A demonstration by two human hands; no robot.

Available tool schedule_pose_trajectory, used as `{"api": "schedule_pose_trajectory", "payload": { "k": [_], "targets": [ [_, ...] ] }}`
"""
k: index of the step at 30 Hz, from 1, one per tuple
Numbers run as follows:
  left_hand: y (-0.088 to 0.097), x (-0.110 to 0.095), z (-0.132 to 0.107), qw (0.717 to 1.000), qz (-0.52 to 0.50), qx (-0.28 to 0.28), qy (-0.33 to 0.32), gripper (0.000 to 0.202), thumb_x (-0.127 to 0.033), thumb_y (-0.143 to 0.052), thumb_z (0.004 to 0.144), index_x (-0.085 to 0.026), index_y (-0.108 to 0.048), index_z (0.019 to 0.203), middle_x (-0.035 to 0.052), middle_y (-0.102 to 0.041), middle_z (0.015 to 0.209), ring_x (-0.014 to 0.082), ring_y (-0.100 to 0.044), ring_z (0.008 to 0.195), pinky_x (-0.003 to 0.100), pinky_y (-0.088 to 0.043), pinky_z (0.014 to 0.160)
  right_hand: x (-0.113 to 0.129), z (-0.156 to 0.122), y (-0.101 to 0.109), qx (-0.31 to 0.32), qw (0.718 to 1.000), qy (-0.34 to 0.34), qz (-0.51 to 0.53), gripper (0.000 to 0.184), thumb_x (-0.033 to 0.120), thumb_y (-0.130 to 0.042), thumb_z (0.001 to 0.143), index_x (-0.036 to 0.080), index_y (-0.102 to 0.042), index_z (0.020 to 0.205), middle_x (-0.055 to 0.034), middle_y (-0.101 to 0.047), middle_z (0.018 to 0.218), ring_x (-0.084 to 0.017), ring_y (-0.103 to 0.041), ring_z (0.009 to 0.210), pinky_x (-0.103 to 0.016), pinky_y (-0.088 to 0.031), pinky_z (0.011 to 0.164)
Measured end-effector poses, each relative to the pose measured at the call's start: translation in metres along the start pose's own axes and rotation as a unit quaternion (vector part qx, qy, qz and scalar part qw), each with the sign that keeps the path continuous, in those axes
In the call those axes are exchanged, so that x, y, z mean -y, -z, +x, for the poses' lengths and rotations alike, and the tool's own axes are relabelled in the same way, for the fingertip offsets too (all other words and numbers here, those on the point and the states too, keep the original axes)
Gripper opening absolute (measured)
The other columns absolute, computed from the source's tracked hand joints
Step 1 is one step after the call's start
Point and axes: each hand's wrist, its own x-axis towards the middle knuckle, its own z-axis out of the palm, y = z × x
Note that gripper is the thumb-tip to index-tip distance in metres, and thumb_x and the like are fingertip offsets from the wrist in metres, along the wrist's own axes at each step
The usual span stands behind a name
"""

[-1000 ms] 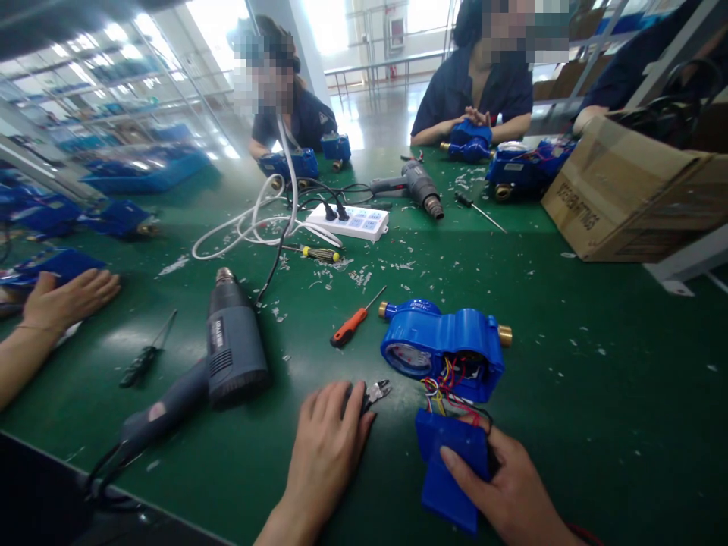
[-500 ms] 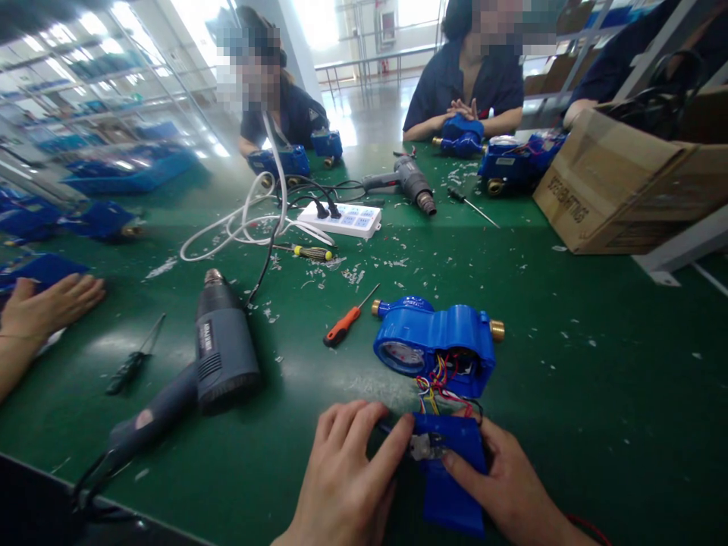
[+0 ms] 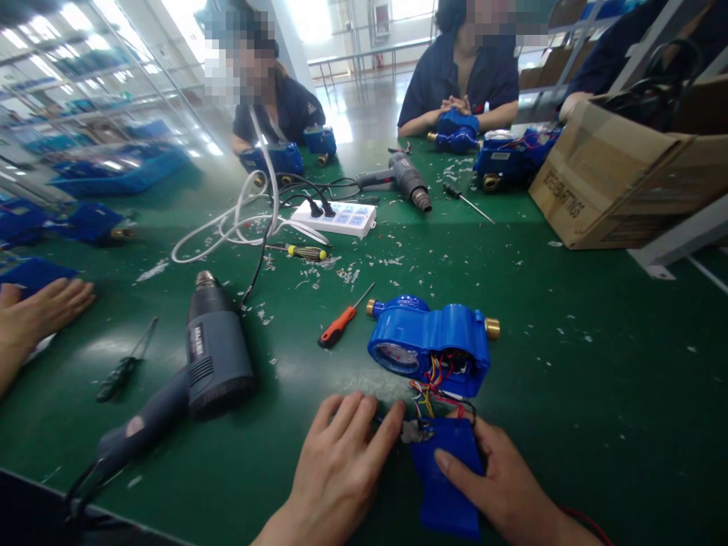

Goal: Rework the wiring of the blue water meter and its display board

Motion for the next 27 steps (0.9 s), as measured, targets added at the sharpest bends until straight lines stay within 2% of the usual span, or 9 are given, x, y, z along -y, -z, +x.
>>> {"api": "schedule_pose_trajectory", "payload": {
  "k": [6, 13, 17, 20, 24, 27],
  "targets": [
    [-0.001, 0.004, 0.006, 0.999, -0.017, 0.022, -0.021, 0.037, -0.014, -0.042, 0.084, -0.02, -0.049, 0.12, 0.0077, -0.054, 0.093, 0.0231, -0.047, 0.091, 0.039, -0.04, 0.078, 0.0, 0.002, 0.002, 0.001, 1.0, -0.004, -0.006, 0.03, 0.032, -0.054, 0.085, 0.02, -0.05, 0.113, -0.0028, -0.063, 0.095, -0.018, -0.06, 0.083, -0.032, -0.051, 0.078],
    [-0.001, 0.006, 0.007, 0.99, -0.105, 0.097, 0.014, 0.038, -0.014, -0.042, 0.081, -0.022, -0.047, 0.118, 0.0067, -0.053, 0.086, 0.0212, -0.046, 0.077, 0.037, -0.043, 0.063, -0.001, 0.002, 0.0, -0.001, 1.0, -0.011, 0.022, 0.027, 0.032, -0.054, 0.085, 0.02, -0.051, 0.109, -0.0033, -0.064, 0.095, -0.019, -0.062, 0.084, -0.03, -0.052, 0.075],
    [0.007, 0.009, 0.01, 0.967, -0.176, 0.179, 0.048, 0.045, -0.013, -0.044, 0.076, -0.027, -0.044, 0.119, 0.0057, -0.053, 0.091, 0.0223, -0.046, 0.083, 0.04, -0.045, 0.069, 0.001, 0.001, -0.002, -0.016, 1.0, -0.005, -0.014, 0.029, 0.032, -0.054, 0.084, 0.018, -0.052, 0.11, -0.0054, -0.064, 0.097, -0.02, -0.062, 0.085, -0.031, -0.052, 0.077],
    [0.013, 0.01, 0.012, 0.949, -0.212, 0.219, 0.076, 0.046, -0.013, -0.044, 0.076, -0.031, -0.043, 0.119, 0.0041, -0.054, 0.095, 0.022, -0.046, 0.089, 0.04, -0.044, 0.077, 0.001, 0.002, -0.003, -0.035, 0.997, 0.006, -0.066, 0.028, 0.033, -0.054, 0.083, 0.017, -0.054, 0.105, -0.008, -0.065, 0.097, -0.022, -0.062, 0.085, -0.033, -0.052, 0.077],
    [0.015, 0.008, 0.013, 0.939, -0.238, 0.228, 0.099, 0.046, -0.012, -0.045, 0.076, -0.032, -0.046, 0.118, 0.0025, -0.055, 0.096, 0.0207, -0.047, 0.09, 0.038, -0.044, 0.079, 0.001, 0.002, -0.004, -0.052, 0.99, 0.039, -0.125, 0.026, 0.033, -0.053, 0.082, 0.017, -0.055, 0.102, -0.008, -0.065, 0.095, -0.022, -0.062, 0.083, -0.034, -0.051, 0.079],
    [0.013, 0.007, 0.011, 0.937, -0.257, 0.207, 0.114, 0.042, -0.012, -0.046, 0.076, -0.03, -0.05, 0.114, 0.0026, -0.056, 0.092, 0.0196, -0.049, 0.087, 0.035, -0.045, 0.076, 0.0, 0.0, -0.005, -0.06, 0.984, 0.061, -0.154, 0.026, 0.033, -0.052, 0.082, 0.016, -0.056, 0.101, -0.0087, -0.065, 0.095, -0.022, -0.062, 0.085, -0.034, -0.051, 0.079]
  ]
}}
